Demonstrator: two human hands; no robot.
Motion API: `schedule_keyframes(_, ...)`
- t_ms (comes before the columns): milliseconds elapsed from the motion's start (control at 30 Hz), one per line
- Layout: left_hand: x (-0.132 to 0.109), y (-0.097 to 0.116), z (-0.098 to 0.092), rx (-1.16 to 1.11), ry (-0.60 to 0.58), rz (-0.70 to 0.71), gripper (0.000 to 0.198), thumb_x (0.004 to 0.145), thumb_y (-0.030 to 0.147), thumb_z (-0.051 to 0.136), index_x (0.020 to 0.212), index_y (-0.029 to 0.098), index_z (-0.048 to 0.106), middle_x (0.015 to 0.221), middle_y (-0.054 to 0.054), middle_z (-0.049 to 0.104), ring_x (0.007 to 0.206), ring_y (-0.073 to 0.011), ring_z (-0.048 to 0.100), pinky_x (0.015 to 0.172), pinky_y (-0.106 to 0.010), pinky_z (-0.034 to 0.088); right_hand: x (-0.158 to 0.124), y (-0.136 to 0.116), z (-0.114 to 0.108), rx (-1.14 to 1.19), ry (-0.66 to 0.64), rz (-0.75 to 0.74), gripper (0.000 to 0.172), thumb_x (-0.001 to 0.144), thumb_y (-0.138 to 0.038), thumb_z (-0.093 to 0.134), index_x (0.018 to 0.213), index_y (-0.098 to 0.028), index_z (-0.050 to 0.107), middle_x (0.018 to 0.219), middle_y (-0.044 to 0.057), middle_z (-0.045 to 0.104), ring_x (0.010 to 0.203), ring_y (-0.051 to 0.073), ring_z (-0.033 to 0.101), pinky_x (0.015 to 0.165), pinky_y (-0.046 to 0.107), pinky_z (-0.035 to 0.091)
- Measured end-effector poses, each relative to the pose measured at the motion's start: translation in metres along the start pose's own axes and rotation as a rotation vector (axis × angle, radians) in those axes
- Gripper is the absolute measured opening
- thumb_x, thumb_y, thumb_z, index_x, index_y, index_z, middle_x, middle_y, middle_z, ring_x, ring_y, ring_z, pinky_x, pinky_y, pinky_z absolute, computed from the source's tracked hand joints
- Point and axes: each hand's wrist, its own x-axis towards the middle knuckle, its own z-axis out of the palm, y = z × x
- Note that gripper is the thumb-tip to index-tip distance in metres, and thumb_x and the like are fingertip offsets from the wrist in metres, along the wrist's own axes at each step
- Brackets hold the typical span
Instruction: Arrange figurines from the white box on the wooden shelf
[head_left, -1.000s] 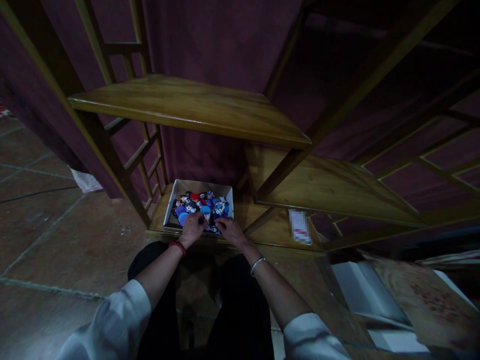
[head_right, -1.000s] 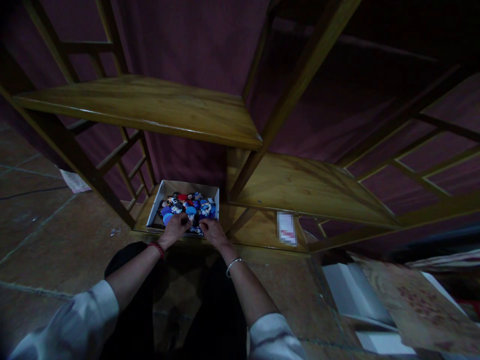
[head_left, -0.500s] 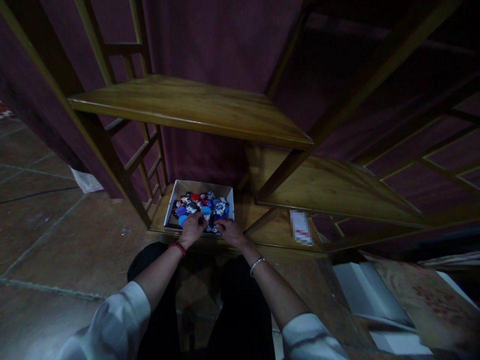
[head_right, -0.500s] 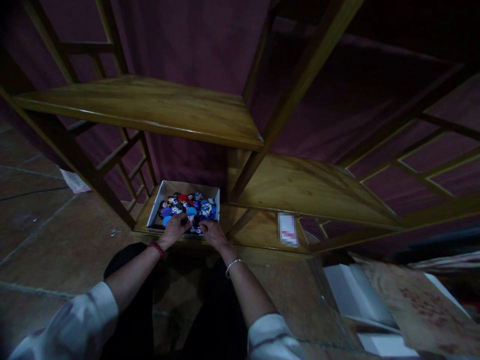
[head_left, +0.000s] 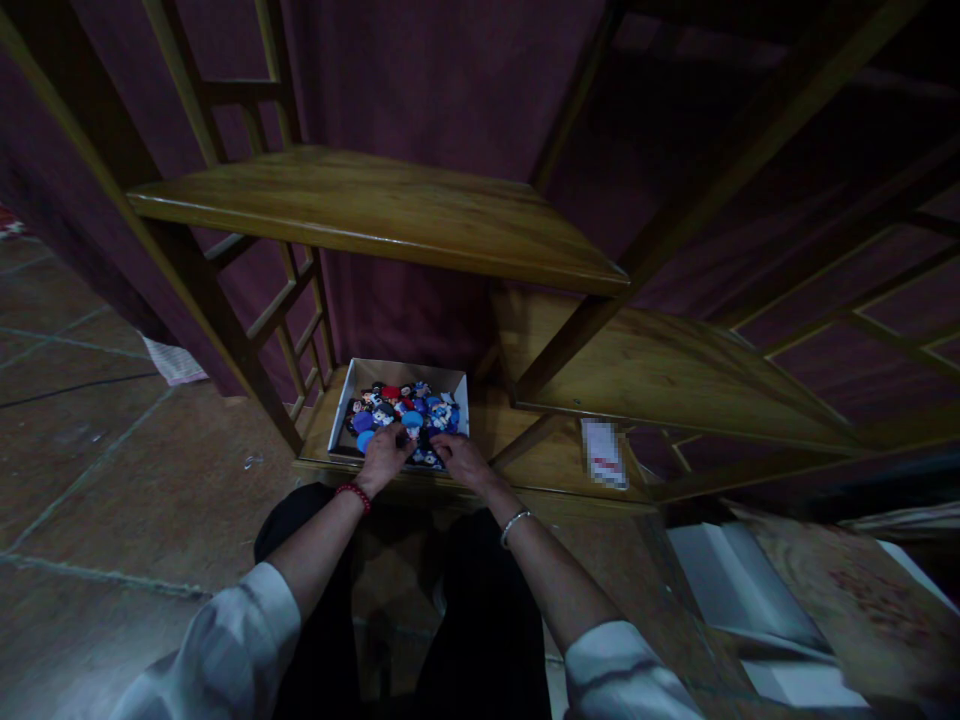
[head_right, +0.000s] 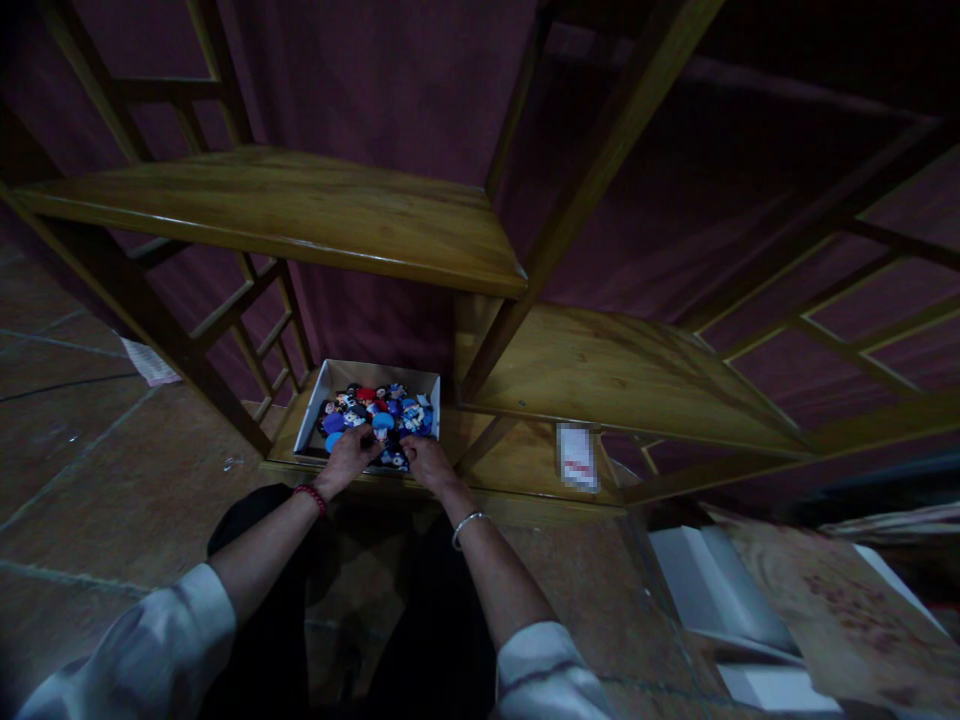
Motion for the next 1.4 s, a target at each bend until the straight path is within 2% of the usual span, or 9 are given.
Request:
schedule_keyframes(233, 0.001, -0.003, 0.000, -0.054, 0.013, -0.013, 0.010, 0.068, 0.022, 0.054, 0.075, 0.015, 0.056, 0.064, 0.001, 0.054, 0.061, -0.0098, 0.048, 0.057, -0.020, 0.034, 0.001, -0.001, 0.001, 0.022, 0.067, 0.077, 0.025, 0.076, -0.017, 0.045, 0.095, -0.019, 0.061, 0.095, 0.004, 0.064, 0.087, 0.013, 0.058, 0.079, 0.022, 0.042)
schedule_keyframes(433, 0.003, -0.007, 0.001, -0.073, 0.006, -0.023, 0.010, 0.069, 0.023, 0.053, 0.075, 0.015, 0.055, 0.065, 0.001, 0.055, 0.062, -0.0101, 0.050, 0.057, -0.020, 0.035, 0.002, 0.000, -0.006, 0.040, 0.068, 0.082, 0.026, 0.076, -0.015, 0.043, 0.096, -0.018, 0.059, 0.083, 0.003, 0.065, 0.074, 0.012, 0.058, 0.069, 0.020, 0.043)
schedule_keyframes(800, 0.002, -0.004, -0.002, -0.061, 0.002, -0.030, 0.008, 0.069, 0.023, 0.053, 0.071, 0.015, 0.053, 0.064, 0.001, 0.054, 0.062, -0.0101, 0.049, 0.057, -0.020, 0.035, 0.007, 0.006, -0.009, 0.151, 0.101, 0.153, 0.027, 0.077, -0.018, 0.040, 0.098, -0.019, 0.057, 0.085, 0.002, 0.064, 0.073, 0.012, 0.059, 0.069, 0.022, 0.044)
schedule_keyframes(933, 0.003, -0.004, -0.002, -0.071, 0.005, -0.041, 0.008, 0.069, 0.022, 0.053, 0.073, 0.015, 0.053, 0.065, 0.001, 0.054, 0.063, -0.0100, 0.049, 0.058, -0.020, 0.036, 0.008, 0.005, -0.012, 0.111, 0.158, 0.143, 0.026, 0.075, -0.018, 0.042, 0.094, -0.017, 0.059, 0.079, 0.003, 0.064, 0.071, 0.012, 0.058, 0.069, 0.022, 0.044)
schedule_keyframes(1067, 0.003, -0.003, -0.002, -0.068, 0.003, -0.038, 0.008, 0.068, 0.022, 0.054, 0.072, 0.015, 0.054, 0.065, 0.001, 0.054, 0.064, -0.0104, 0.049, 0.059, -0.020, 0.036, 0.008, 0.002, -0.014, 0.082, 0.157, 0.134, 0.026, 0.076, -0.018, 0.040, 0.093, -0.017, 0.060, 0.073, 0.001, 0.064, 0.067, 0.011, 0.058, 0.068, 0.021, 0.044)
schedule_keyframes(1267, 0.003, -0.004, -0.001, -0.058, 0.004, -0.031, 0.007, 0.068, 0.022, 0.053, 0.069, 0.015, 0.054, 0.064, 0.001, 0.052, 0.063, -0.0102, 0.048, 0.058, -0.020, 0.034, 0.003, -0.005, -0.017, -0.027, 0.127, 0.104, 0.026, 0.076, -0.019, 0.043, 0.097, -0.019, 0.058, 0.089, 0.003, 0.063, 0.079, 0.012, 0.057, 0.072, 0.020, 0.042)
schedule_keyframes(1400, 0.003, -0.004, -0.002, -0.062, -0.004, -0.035, 0.008, 0.069, 0.022, 0.053, 0.069, 0.015, 0.053, 0.064, 0.001, 0.052, 0.062, -0.0101, 0.047, 0.057, -0.020, 0.034, 0.002, -0.007, -0.016, -0.113, 0.100, 0.088, 0.026, 0.077, -0.018, 0.042, 0.099, -0.019, 0.057, 0.089, 0.003, 0.062, 0.080, 0.012, 0.057, 0.074, 0.020, 0.040)
